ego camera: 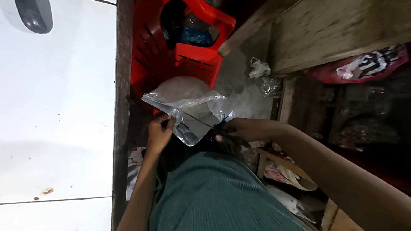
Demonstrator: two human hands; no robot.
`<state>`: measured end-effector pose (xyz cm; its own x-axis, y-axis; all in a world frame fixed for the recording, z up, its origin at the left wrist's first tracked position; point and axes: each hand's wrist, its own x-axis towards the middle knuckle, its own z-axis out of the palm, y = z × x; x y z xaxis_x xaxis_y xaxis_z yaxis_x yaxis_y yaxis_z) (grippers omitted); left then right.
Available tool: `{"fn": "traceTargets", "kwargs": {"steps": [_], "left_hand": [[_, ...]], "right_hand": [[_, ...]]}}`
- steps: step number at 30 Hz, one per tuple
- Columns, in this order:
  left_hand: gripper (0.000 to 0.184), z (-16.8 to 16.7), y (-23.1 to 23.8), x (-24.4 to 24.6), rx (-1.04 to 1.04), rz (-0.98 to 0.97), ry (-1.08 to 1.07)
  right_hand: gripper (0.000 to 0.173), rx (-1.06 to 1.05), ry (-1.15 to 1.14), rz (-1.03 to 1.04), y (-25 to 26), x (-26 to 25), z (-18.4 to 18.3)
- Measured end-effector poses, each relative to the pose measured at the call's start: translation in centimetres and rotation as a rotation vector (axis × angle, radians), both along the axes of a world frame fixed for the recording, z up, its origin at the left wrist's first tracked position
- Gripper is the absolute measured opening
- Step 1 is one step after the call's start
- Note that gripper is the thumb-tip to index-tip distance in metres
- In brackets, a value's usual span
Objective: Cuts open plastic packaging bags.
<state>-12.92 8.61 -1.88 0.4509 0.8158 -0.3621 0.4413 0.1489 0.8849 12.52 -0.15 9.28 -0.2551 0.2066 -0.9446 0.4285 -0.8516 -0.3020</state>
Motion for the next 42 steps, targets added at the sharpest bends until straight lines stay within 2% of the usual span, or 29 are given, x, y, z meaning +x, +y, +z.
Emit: {"fn": "traceTargets", "kwargs": {"steps": [4, 11, 14, 18, 23, 27, 31, 36, 42], "left_hand": [[0.021, -0.2, 0.0, 0.1, 0.020, -0.007, -0.005], [0.022, 0.3, 0.1, 0.1, -0.010, -0.031, 0.032], [0.025, 1.1, -0.2, 0.5, -0.103, -0.022, 0.083], [0.033, 3.7, 0.1, 0.8, -0.187, -0.119, 0.214], [0.027, 3.4, 0.7, 0.8, -0.107, -0.118, 0.212], [0.023, 2.4, 1.0, 0.3, -0.136, -0.069, 0.145], [0.019, 2.0, 1.3, 0.1, -0.142, -0.054, 0.147], [0.018, 2.0, 1.0, 0.0, -0.109, -0.058, 0.084], [0.018, 2.0, 0.5, 0.1, -0.084, -0.017, 0.067]], "right_hand": [[0.043, -0.007, 0.021, -0.056, -0.8, 0.5, -0.4], [0.042, 0.100, -0.063, 0.076, 1.0, -0.9, -0.4], [0.044, 0.085, -0.042, -0.021, 1.4, -1.7, -0.6], [0.046, 0.075, -0.033, -0.148, 2.0, -2.9, -1.6], [0.051, 0.192, -0.257, 0.055, 2.7, -1.6, -3.1], [0.040, 0.150, -0.109, 0.138, 1.3, 1.1, 0.6], [0.038, 0.091, 0.003, 0.183, -0.2, 2.0, 3.7], [0.043, 0.130, 0.028, 0.147, -0.3, 0.8, 1.7], [0.048, 0.094, -0.069, 0.161, 1.3, -0.8, 0.3]]}}
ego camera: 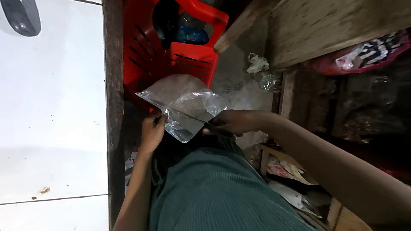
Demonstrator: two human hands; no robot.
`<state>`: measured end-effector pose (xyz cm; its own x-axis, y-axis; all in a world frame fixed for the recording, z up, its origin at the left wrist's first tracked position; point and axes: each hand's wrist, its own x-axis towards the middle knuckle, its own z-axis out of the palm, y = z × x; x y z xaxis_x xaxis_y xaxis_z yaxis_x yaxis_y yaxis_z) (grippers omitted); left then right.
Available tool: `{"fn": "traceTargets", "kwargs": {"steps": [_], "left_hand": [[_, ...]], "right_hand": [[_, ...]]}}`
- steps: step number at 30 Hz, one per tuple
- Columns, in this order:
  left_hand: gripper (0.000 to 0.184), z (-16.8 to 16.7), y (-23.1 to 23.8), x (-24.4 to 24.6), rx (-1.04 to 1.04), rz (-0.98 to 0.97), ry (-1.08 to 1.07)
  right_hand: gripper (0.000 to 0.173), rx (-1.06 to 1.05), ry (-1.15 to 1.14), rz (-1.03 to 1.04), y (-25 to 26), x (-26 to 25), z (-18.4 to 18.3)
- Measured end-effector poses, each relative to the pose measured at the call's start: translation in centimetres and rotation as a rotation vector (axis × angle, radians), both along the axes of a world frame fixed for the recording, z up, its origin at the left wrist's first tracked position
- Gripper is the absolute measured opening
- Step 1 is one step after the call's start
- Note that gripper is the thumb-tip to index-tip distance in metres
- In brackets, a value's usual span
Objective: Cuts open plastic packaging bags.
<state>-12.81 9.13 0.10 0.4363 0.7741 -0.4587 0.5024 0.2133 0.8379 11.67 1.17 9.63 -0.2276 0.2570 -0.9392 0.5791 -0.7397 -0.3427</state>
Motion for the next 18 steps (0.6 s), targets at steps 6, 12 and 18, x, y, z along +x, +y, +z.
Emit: {"fn": "traceTargets", "kwargs": {"steps": [6, 12, 18], "left_hand": [[0.020, -0.5, -0.6, 0.0, -0.062, 0.067, -0.068], [0.021, -0.9, -1.2, 0.0, -0.112, 0.112, -0.130], [0.020, -1.4, -1.6, 0.2, -0.305, 0.273, -0.227]], "right_hand": [[0.045, -0.031, 0.059, -0.204, -0.7, 0.2, -0.3], [0.046, 0.100, -0.019, -0.006, 0.1, 0.1, -0.3], [0.043, 0.092, 0.022, -0.073, -0.5, 0.8, -1.0]]}}
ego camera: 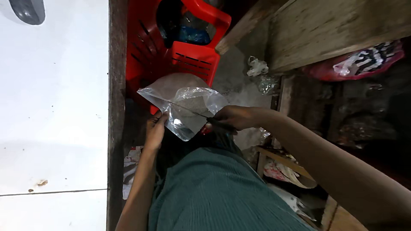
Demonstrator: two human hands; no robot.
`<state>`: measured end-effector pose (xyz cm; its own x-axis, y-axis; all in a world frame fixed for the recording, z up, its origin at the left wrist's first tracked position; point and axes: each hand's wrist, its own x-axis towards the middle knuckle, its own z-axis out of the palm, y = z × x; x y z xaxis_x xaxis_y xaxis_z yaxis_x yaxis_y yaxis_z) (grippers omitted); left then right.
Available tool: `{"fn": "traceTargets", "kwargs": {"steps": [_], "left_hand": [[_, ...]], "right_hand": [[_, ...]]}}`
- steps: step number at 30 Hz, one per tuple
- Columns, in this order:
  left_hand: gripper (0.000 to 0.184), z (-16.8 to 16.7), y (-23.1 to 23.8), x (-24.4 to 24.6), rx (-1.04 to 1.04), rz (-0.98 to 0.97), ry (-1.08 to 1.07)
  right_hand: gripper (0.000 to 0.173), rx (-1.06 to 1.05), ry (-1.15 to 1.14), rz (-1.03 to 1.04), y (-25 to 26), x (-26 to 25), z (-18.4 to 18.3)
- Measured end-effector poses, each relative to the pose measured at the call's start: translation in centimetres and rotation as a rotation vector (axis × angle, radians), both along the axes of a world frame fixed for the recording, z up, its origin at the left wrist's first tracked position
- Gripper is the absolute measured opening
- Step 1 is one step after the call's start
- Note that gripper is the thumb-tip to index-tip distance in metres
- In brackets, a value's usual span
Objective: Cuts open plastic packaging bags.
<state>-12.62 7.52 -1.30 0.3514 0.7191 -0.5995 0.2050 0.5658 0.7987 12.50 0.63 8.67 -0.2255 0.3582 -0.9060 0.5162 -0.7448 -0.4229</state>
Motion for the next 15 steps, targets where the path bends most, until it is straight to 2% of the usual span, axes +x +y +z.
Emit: {"fn": "traceTargets", "kwargs": {"steps": [9, 15], "left_hand": [[0.020, -0.2, -0.2, 0.1, -0.036, 0.049, -0.023], [0.020, -0.1, -0.4, 0.2, 0.026, 0.028, -0.016]], "right_hand": [[0.039, -0.051, 0.027, -0.102, -0.7, -0.4, 0.1], [0.038, -0.084, 0.098, -0.209, -1.3, -0.8, -0.1]]}}
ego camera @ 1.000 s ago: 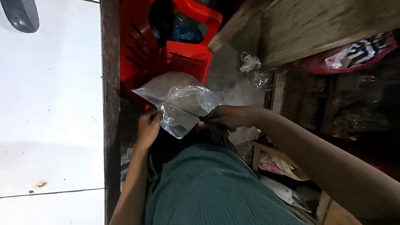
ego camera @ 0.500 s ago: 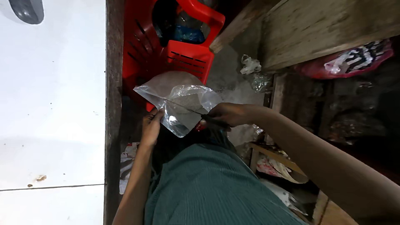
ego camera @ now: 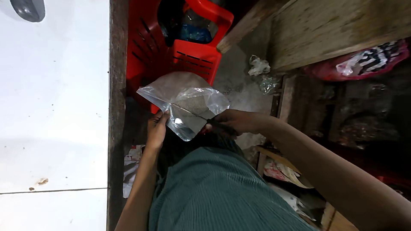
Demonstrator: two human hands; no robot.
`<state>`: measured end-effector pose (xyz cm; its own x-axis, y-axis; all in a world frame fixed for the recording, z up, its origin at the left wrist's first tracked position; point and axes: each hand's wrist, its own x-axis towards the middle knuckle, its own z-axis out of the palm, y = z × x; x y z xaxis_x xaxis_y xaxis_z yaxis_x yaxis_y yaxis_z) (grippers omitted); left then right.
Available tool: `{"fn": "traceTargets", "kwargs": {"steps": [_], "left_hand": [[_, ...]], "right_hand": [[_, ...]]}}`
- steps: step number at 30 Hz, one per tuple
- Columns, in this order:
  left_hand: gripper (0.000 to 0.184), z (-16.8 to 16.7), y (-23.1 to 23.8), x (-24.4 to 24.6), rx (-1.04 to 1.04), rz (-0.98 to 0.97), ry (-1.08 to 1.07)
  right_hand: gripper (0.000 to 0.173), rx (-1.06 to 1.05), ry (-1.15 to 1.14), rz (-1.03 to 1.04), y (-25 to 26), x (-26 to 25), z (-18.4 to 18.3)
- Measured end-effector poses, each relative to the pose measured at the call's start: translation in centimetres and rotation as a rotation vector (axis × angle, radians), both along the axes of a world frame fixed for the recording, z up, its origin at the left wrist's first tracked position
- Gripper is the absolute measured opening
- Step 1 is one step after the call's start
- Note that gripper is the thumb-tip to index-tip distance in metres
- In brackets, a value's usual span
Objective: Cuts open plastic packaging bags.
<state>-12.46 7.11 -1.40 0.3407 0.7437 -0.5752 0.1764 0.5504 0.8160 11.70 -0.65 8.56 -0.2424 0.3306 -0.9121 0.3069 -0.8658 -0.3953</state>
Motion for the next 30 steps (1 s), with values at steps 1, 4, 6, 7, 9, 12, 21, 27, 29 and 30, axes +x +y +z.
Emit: {"fn": "traceTargets", "kwargs": {"steps": [1, 4, 6, 7, 9, 12, 21, 27, 29, 30], "left_hand": [[0.020, 0.2, -0.1, 0.1, 0.008, -0.003, 0.012], [0.020, 0.5, -0.6, 0.6, 0.000, 0.041, 0.016], [0.020, 0.6, -0.7, 0.7, -0.017, 0.061, 0.019], [0.020, 0.6, -0.7, 0.7, -0.017, 0.063, 0.019], [0.020, 0.4, -0.8, 0.6, -0.004, 0.053, 0.024], [0.021, 0.4, -0.7, 0.4, 0.051, -0.012, 0.068], [0.024, 1.8, -1.7, 0.6, 0.047, -0.155, 0.150], [0.023, 1.2, -0.2, -1.3, 0.013, -0.139, 0.191], [0.022, 1.5, 0.4, -1.6, 0.032, -0.212, 0.231], [0.023, 1.8, 0.8, -1.8, 0.045, -0.277, 0.269]], "right_hand": [[0.038, -0.010, 0.024, -0.036, -0.3, -0.2, 0.0], [0.037, -0.037, 0.064, -0.140, -1.2, -0.5, -0.1], [0.036, -0.031, 0.087, -0.178, -1.7, -0.8, -0.5], [0.035, -0.023, 0.097, -0.183, -1.8, -0.9, -0.7], [0.036, -0.004, 0.072, -0.146, -1.8, -1.1, -0.8], [0.042, 0.061, -0.060, 0.069, -0.4, -1.0, 0.0], [0.059, 0.024, -0.268, 0.281, 5.1, -4.3, -1.2], [0.048, 0.095, -0.319, 0.274, 3.7, -1.2, -1.1], [0.042, 0.103, -0.318, 0.352, 2.5, 1.4, 0.8], [0.039, 0.096, -0.298, 0.406, 1.9, 2.5, 2.2]]}}
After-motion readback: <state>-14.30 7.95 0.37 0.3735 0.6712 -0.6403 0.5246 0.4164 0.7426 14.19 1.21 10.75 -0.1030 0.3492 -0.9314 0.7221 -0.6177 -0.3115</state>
